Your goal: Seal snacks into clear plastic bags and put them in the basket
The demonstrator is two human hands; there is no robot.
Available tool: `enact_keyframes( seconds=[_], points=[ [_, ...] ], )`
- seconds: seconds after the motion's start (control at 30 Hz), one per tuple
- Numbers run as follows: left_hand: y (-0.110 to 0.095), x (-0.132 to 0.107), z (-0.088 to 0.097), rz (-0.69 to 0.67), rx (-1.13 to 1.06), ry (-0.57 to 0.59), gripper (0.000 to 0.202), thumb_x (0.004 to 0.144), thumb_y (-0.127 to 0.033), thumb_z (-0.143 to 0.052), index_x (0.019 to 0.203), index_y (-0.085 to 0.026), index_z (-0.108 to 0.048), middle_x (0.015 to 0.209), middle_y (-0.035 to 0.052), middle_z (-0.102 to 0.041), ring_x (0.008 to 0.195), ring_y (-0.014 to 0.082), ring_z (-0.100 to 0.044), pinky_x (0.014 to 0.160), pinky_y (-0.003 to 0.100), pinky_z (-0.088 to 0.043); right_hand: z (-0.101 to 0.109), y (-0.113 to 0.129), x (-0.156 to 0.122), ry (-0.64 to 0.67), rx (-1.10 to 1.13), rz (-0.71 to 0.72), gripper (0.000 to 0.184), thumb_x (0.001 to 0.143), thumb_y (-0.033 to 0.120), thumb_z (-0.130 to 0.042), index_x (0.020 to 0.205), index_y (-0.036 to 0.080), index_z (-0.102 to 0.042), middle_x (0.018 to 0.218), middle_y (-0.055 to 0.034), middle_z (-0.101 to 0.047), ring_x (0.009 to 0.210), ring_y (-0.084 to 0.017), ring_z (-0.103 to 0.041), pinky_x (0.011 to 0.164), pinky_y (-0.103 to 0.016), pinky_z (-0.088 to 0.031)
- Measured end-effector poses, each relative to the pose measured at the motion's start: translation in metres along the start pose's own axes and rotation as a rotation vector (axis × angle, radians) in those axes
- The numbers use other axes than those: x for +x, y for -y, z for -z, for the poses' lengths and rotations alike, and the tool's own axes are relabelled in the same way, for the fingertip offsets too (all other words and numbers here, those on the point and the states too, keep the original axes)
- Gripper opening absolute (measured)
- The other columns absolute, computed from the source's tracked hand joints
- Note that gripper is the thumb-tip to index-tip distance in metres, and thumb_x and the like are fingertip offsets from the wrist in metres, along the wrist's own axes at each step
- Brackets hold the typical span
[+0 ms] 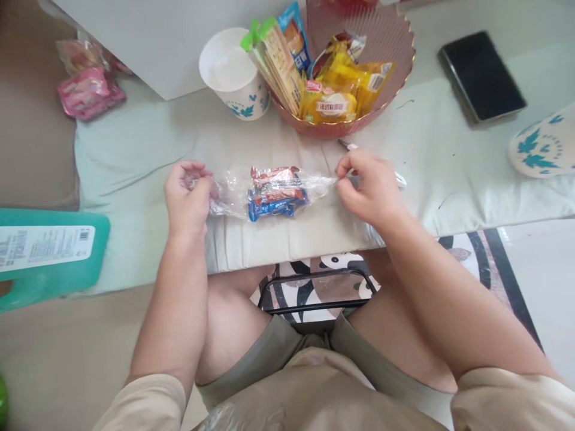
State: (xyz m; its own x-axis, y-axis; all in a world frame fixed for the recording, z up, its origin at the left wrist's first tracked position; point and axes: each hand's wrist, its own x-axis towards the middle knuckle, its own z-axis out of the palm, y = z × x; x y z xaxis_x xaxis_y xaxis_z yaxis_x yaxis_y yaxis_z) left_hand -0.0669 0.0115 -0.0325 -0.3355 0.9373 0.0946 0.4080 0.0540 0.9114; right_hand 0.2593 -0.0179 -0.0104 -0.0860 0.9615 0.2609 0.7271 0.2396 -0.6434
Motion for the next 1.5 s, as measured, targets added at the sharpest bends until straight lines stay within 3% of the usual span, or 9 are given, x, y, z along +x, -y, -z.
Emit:
enact_keyframes(
  seconds=[0.2, 0.47, 0.67, 0.83, 0.97, 1.13, 1.23, 1.4, 1.5],
  points=[
    [-0.008, -0.005, 0.0, 0.021, -0.016, 0.256, 0.039, 0.074, -0.029, -0.074, 0.111, -0.025, -0.063, 0.091, 0.0015, -0.069, 0.054, 0.0106, -0.055, 0.051, 0.026, -0.046, -0.015, 0.002, -0.002, 0.151, 0.297, -0.059, 0.032, 0.087, 0.032, -0.058, 0.118, 0.025, -0.061, 0.094, -0.0044, -0.074, 0.075, -0.021, -0.068, 0.068, -0.036, -0.056],
    [-0.025, -0.013, 0.007, -0.118, 0.186, 0.235, 0.006, 0.078, -0.027, -0.066, 0.081, -0.022, -0.067, 0.074, -0.0003, -0.064, 0.057, 0.0117, -0.051, 0.054, 0.026, -0.043, -0.003, 0.012, -0.007, 0.102, 0.114, 0.124, 0.015, 0.088, 0.034, -0.059, 0.087, 0.026, -0.072, 0.092, -0.008, -0.067, 0.087, -0.025, -0.066, 0.08, -0.046, -0.057],
    [-0.033, -0.026, 0.018, -0.525, 0.248, 0.096, 0.016, 0.088, -0.039, -0.06, 0.092, -0.025, -0.066, 0.117, 0.009, -0.07, 0.115, 0.0254, -0.065, 0.104, 0.044, -0.052, 0.009, 0.029, -0.012, -0.06, 0.115, 0.135, 0.009, 0.084, 0.025, -0.057, 0.081, 0.027, -0.065, 0.109, -0.0104, -0.071, 0.11, -0.031, -0.068, 0.1, -0.053, -0.053],
    [-0.051, -0.05, 0.023, -0.673, 0.457, 0.306, 0.042, 0.078, -0.051, -0.073, 0.112, -0.027, -0.068, 0.13, 0.0097, -0.07, 0.131, 0.0335, -0.059, 0.118, 0.055, -0.041, 0.01, 0.038, -0.018, 0.158, 0.201, 0.25, 0.007, 0.076, 0.022, -0.054, 0.073, 0.027, -0.058, 0.093, -0.0057, -0.075, 0.103, -0.029, -0.071, 0.097, -0.051, -0.053],
    [-0.059, -0.064, 0.027, -0.576, 0.555, 0.476, 0.007, 0.081, -0.029, -0.067, 0.087, -0.025, -0.068, 0.104, 0.0052, -0.077, 0.11, 0.0284, -0.07, 0.111, 0.051, -0.047, 0.01, 0.037, -0.018, 0.317, 0.147, 0.265, 0.012, 0.073, 0.022, -0.051, 0.078, 0.028, -0.06, 0.077, -0.0008, -0.071, 0.078, -0.023, -0.069, 0.093, -0.046, -0.052],
    [-0.056, -0.067, 0.028, -0.594, 0.574, 0.436, 0.026, 0.078, -0.027, -0.071, 0.104, -0.026, -0.072, 0.136, 0.0096, -0.068, 0.129, 0.0321, -0.061, 0.113, 0.054, -0.046, 0.008, 0.032, -0.012, 0.398, 0.075, 0.35, 0.021, 0.078, 0.022, -0.049, 0.084, 0.027, -0.069, 0.079, -0.0033, -0.072, 0.078, -0.023, -0.065, 0.085, -0.041, -0.048],
    [-0.055, -0.067, 0.027, -0.624, 0.608, 0.433, 0.008, 0.078, -0.022, -0.069, 0.085, -0.024, -0.072, 0.143, 0.0091, -0.063, 0.141, 0.0351, -0.051, 0.117, 0.057, -0.042, 0.005, 0.029, -0.01, 0.472, 0.035, 0.406, 0.019, 0.078, 0.021, -0.051, 0.074, 0.026, -0.069, 0.087, -0.0052, -0.074, 0.086, -0.024, -0.065, 0.086, -0.042, -0.045],
    [-0.069, -0.082, 0.035, -0.751, 0.596, 0.486, 0.015, 0.084, -0.02, -0.06, 0.07, -0.022, -0.059, 0.098, 0.0053, -0.077, 0.097, 0.0248, -0.072, 0.093, 0.044, -0.052, 0.007, 0.019, -0.007, 0.434, -0.017, 0.393, 0.019, 0.075, 0.022, -0.053, 0.066, 0.024, -0.069, 0.1, -0.0063, -0.076, 0.094, -0.027, -0.064, 0.089, -0.045, -0.043],
    [-0.082, -0.101, 0.042, -0.751, 0.746, 0.514, 0.021, 0.088, -0.025, -0.057, 0.068, -0.023, -0.053, 0.063, 0.0002, -0.065, 0.06, 0.0182, -0.061, 0.062, 0.035, -0.042, 0.013, 0.012, -0.005, 0.425, -0.02, 0.4, 0.021, 0.076, 0.025, -0.053, 0.062, 0.022, -0.068, 0.099, -0.0074, -0.076, 0.091, -0.027, -0.063, 0.087, -0.046, -0.043]
  ],
)
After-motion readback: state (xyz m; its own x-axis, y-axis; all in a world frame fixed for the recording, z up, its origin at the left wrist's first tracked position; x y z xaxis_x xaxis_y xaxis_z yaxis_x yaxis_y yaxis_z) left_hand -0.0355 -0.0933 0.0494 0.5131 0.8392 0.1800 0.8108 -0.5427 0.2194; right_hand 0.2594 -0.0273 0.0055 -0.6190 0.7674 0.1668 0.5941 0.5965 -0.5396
